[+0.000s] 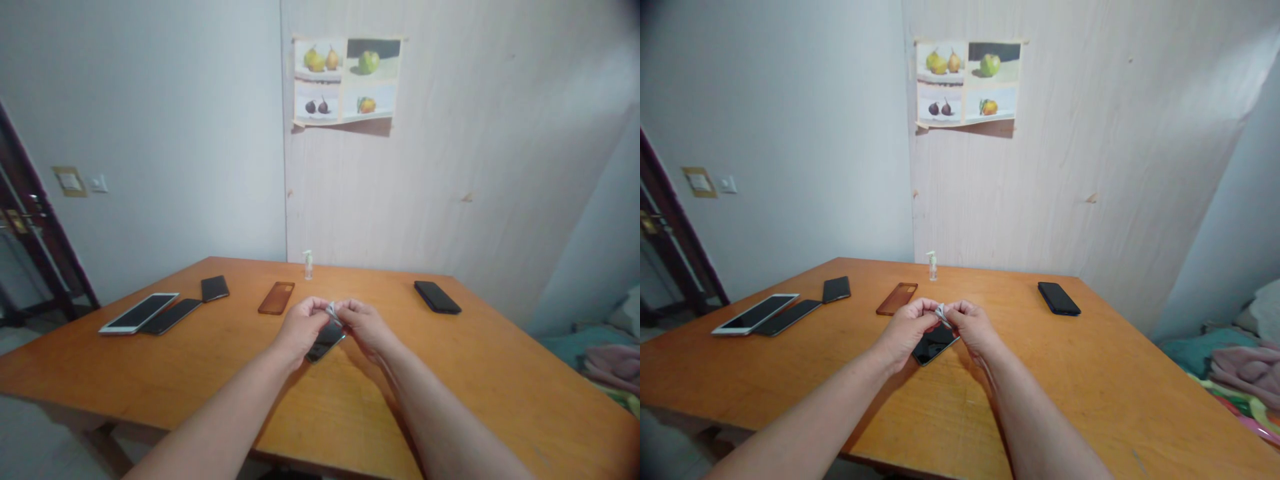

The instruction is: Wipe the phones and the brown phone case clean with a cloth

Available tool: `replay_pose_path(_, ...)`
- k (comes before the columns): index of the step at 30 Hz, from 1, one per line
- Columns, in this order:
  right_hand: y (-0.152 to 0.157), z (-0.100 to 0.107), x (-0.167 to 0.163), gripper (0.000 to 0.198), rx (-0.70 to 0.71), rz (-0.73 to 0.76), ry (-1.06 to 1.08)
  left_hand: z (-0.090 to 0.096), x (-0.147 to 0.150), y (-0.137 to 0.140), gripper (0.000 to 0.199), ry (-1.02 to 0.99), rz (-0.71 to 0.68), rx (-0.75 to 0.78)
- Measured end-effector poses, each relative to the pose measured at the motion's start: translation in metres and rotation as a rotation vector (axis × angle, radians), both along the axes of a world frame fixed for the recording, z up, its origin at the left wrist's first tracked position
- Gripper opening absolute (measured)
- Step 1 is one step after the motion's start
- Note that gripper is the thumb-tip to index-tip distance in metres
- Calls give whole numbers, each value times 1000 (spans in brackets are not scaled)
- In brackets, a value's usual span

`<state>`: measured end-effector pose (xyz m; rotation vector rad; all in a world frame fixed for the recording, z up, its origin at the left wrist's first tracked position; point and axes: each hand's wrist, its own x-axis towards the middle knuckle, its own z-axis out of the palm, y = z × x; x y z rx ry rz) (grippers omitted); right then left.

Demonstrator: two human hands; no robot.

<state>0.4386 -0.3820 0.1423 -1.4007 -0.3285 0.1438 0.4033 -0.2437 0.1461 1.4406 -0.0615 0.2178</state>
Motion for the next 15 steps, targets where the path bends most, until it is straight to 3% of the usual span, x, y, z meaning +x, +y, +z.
replay_pose_path(6, -7, -5, 11, 35, -82, -107, -59, -22, 6, 23, 25, -71, 76, 394)
replay_pose_path(12, -15, -18, 26, 16, -533, -415, -315, -30, -14, 52, 75, -98, 23, 957)
replay_pose_path(15, -19, -24, 30, 12, -727, -463, -387, -30, -19, 56, 79, -84, -21, 1156)
